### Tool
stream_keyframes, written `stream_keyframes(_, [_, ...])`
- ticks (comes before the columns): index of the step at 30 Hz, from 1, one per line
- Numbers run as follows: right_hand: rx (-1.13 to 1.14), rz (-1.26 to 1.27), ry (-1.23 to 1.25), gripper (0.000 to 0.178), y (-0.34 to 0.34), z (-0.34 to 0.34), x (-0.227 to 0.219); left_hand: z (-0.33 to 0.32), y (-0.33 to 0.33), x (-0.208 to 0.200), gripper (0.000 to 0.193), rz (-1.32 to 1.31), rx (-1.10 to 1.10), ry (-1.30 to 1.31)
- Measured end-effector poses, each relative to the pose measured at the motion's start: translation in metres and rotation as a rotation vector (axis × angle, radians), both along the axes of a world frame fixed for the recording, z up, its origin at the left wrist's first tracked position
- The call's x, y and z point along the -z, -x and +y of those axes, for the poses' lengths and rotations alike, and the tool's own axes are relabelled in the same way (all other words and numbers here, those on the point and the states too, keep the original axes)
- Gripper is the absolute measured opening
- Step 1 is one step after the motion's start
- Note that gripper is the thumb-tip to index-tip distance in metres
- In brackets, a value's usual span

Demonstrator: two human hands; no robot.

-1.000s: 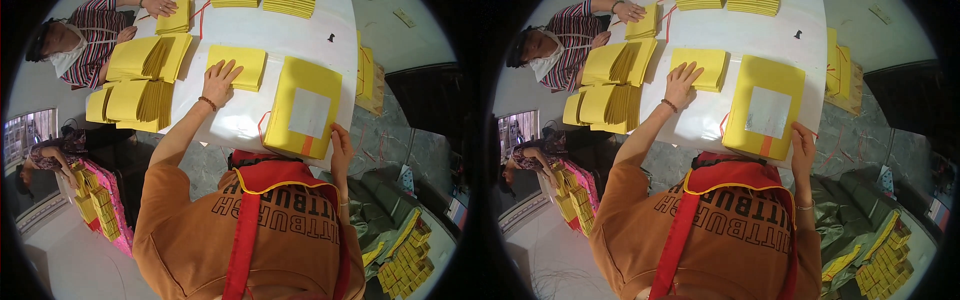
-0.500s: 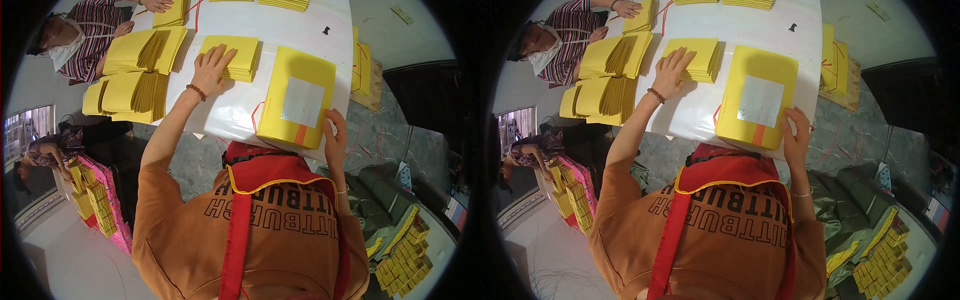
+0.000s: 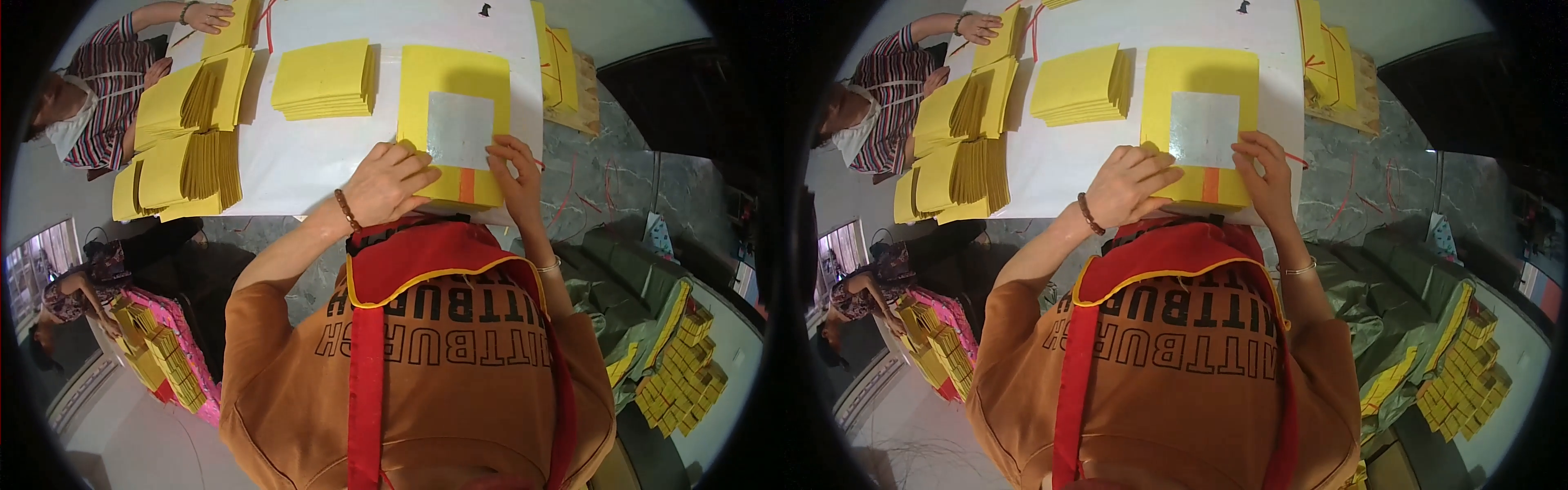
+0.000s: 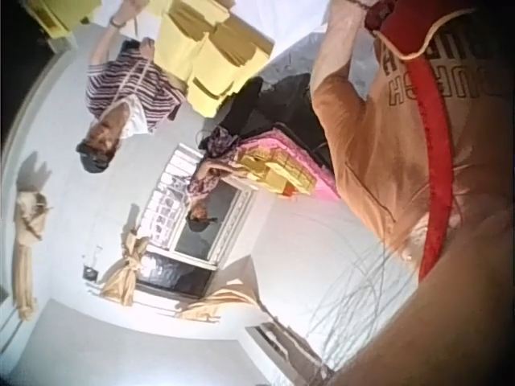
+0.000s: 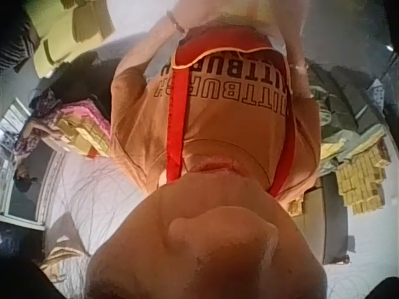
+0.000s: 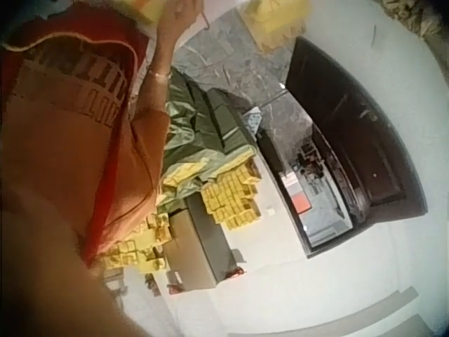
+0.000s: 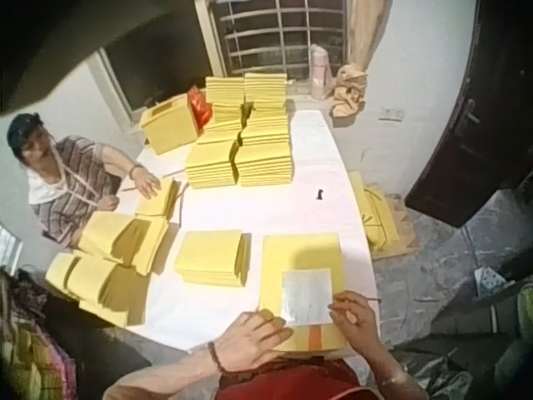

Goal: Folding yellow paper sheets over small foil squares and stacking them into piles.

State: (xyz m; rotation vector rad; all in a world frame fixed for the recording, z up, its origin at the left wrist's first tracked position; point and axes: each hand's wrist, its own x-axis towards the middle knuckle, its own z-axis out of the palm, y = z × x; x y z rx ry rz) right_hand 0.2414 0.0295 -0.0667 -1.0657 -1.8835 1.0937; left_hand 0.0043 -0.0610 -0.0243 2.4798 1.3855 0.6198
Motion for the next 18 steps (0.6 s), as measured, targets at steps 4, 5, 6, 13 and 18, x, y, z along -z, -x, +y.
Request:
stream_keyframes(4, [0.011, 0.091, 0.078, 0.014, -0.004, 0.001, 0.009, 0.009, 0.001, 0.0, 0.018, -0.192, 0.022, -0.002])
stream_keyframes(5, [0.015, 0.092, 0.078, 0.014, -0.003, 0.002, 0.009, 0.011, 0.001, 0.001, 0.013, -0.231, 0.027, 0.015])
stream_keyframes(6, [0.015, 0.11, 0.096, 0.015, -0.003, 0.002, 0.009, 0.013, 0.001, 0.003, 0.013, -0.231, 0.031, 0.018])
stream_keyframes(13, [0.026, 0.129, 0.141, 0.017, -0.002, 0.001, 0.004, 0.018, 0.001, 0.002, 0.011, -0.348, -0.023, 0.13])
stream_keyframes(18, [0.047, 0.214, 0.219, 0.02, 0.0, 0.002, 0.005, 0.02, 0.003, 0.004, 0.009, -0.412, -0.035, 0.2])
